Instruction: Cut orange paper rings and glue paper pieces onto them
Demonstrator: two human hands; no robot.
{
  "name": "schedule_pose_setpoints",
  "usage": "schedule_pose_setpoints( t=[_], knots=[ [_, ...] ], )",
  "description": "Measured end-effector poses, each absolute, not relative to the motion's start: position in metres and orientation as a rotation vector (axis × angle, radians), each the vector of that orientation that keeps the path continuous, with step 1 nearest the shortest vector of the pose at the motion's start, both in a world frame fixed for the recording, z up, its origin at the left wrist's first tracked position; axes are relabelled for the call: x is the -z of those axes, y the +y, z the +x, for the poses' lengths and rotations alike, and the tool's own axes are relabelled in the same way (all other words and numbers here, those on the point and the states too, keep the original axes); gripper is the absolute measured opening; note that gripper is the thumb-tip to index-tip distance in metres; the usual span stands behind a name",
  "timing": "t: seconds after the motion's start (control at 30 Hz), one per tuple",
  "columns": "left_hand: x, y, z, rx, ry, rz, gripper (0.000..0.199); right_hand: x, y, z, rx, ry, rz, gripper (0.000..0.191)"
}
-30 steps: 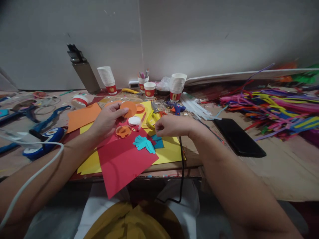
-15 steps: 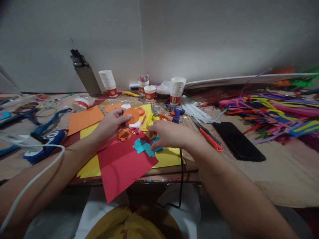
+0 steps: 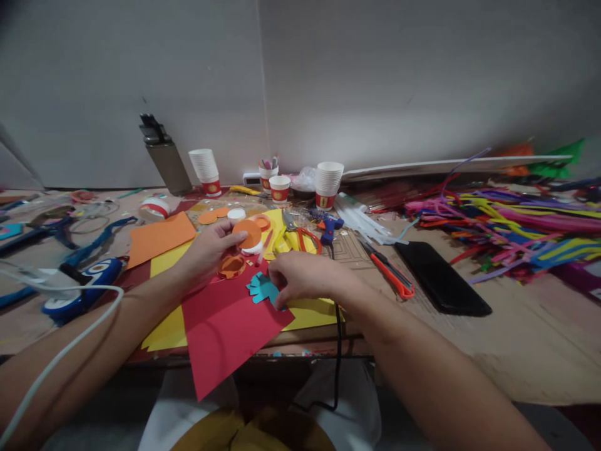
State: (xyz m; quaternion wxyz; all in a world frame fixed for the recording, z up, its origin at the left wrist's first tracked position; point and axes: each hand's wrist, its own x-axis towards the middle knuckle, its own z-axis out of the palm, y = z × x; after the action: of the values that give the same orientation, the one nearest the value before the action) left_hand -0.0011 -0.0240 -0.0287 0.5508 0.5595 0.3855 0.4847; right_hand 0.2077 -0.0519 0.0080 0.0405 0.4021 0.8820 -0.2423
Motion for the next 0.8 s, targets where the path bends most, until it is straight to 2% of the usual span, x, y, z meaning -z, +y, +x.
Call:
schedule_pose_setpoints(
  t=[0.27, 0.33, 0.5, 0.8],
  knots=[
    [0.030, -0.022, 0.000, -1.140, 0.945, 1.312, 0.020, -0.004, -0.044, 0.214, 0.920, 2.618, 1.220, 0.008],
    [0.031, -0.022, 0.000, -1.137, 0.937, 1.313, 0.020, -0.004, -0.044, 0.214, 0.939, 2.602, 1.234, 0.011],
    [0.031, -0.024, 0.001, -1.145, 0.894, 1.305, 0.022, -0.003, -0.049, 0.209, 0.933, 2.620, 1.347, 0.037],
    [0.034, -0.022, 0.004, -1.128, 0.936, 1.278, 0.025, 0.002, -0.054, 0.201, 0.996, 2.604, 1.410, 0.032]
  ],
)
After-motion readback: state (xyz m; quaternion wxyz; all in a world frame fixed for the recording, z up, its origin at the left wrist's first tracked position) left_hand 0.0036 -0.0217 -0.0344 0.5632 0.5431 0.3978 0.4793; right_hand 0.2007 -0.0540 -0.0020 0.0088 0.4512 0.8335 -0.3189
